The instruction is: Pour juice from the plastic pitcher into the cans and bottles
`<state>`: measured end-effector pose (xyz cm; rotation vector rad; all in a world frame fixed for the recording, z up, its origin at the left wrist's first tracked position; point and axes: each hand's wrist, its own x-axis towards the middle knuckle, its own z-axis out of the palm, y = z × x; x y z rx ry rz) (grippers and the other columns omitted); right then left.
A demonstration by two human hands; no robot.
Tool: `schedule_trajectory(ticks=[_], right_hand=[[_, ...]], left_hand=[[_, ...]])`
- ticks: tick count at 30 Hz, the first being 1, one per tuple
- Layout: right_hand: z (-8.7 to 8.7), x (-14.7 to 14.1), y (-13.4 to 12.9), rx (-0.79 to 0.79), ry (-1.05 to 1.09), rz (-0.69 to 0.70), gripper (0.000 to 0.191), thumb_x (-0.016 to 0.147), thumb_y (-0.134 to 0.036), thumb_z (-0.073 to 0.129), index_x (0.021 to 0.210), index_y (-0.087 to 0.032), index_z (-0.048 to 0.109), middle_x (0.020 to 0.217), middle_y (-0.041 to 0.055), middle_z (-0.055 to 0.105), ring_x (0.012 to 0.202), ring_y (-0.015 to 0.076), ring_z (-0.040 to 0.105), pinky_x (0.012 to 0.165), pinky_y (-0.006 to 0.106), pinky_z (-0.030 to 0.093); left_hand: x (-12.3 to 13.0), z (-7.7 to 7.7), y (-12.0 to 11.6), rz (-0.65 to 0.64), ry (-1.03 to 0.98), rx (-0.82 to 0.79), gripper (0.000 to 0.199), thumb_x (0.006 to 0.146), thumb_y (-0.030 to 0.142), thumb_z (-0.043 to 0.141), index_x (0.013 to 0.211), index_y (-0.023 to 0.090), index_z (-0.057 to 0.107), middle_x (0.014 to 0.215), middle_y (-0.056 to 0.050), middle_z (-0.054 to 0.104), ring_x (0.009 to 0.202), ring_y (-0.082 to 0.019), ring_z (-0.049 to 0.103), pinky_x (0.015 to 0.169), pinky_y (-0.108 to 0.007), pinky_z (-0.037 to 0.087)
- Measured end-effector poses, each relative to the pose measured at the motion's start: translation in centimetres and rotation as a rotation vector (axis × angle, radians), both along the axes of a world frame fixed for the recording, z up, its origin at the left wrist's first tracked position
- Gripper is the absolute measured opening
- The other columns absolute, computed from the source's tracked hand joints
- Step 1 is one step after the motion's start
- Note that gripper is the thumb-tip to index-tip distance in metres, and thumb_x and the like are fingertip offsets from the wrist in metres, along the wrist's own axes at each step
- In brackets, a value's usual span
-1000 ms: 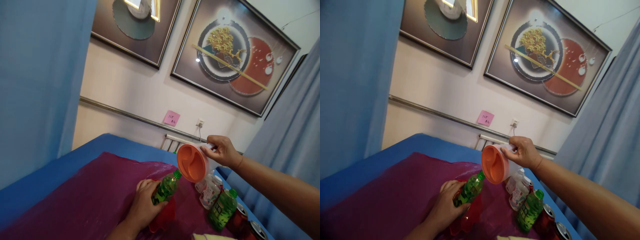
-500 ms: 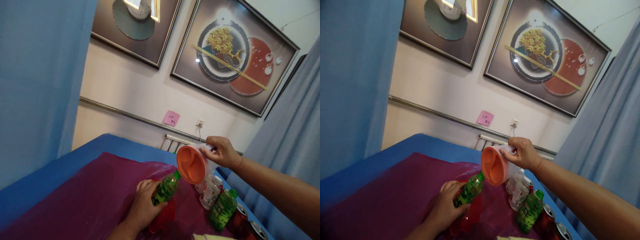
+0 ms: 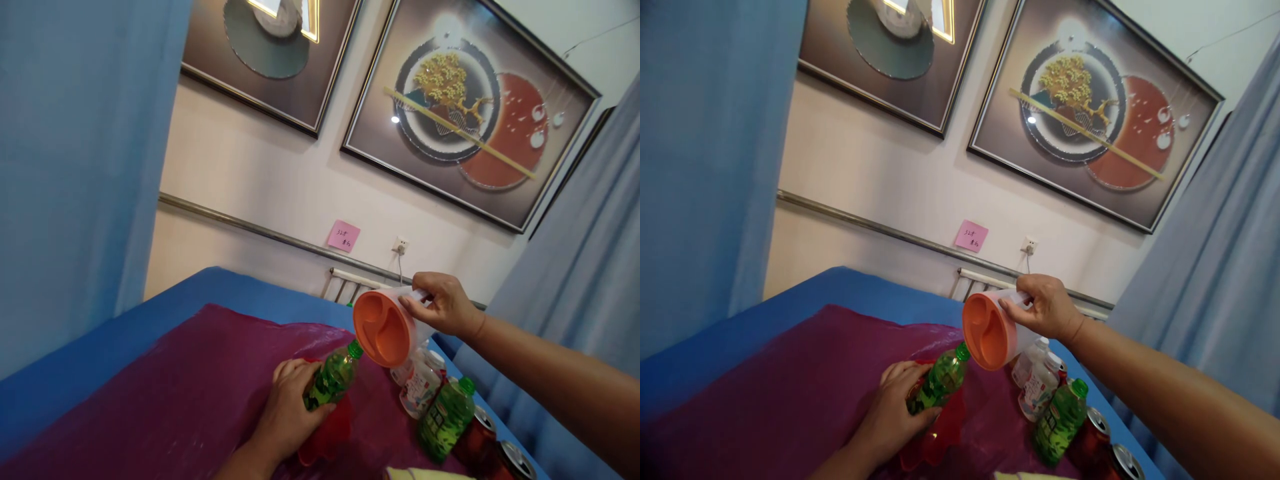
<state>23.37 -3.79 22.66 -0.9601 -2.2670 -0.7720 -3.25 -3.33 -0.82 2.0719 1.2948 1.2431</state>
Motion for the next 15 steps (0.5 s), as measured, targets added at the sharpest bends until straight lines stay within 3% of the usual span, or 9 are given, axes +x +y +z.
schedule_trajectory(ticks=[15], right_hand=[[0.03,-0.37,-0.27,-0.029,0.009,-0.011,0.036,0.086,-0.046,0.057,0.063,-0.023,0.041,0.055,-0.0045,0.041,0.051,0.0114,0.038,0.053,0.025,0.029]], left_hand=[[-0.06,-0.03,0.07,-0.015,-0.002,0.000,0.059,0.059,0.025,0.085,0.116,0.029,0.071,0.113,-0.007,0.069,0.113,-0.032,0.057,0.104,-0.048,0.039]])
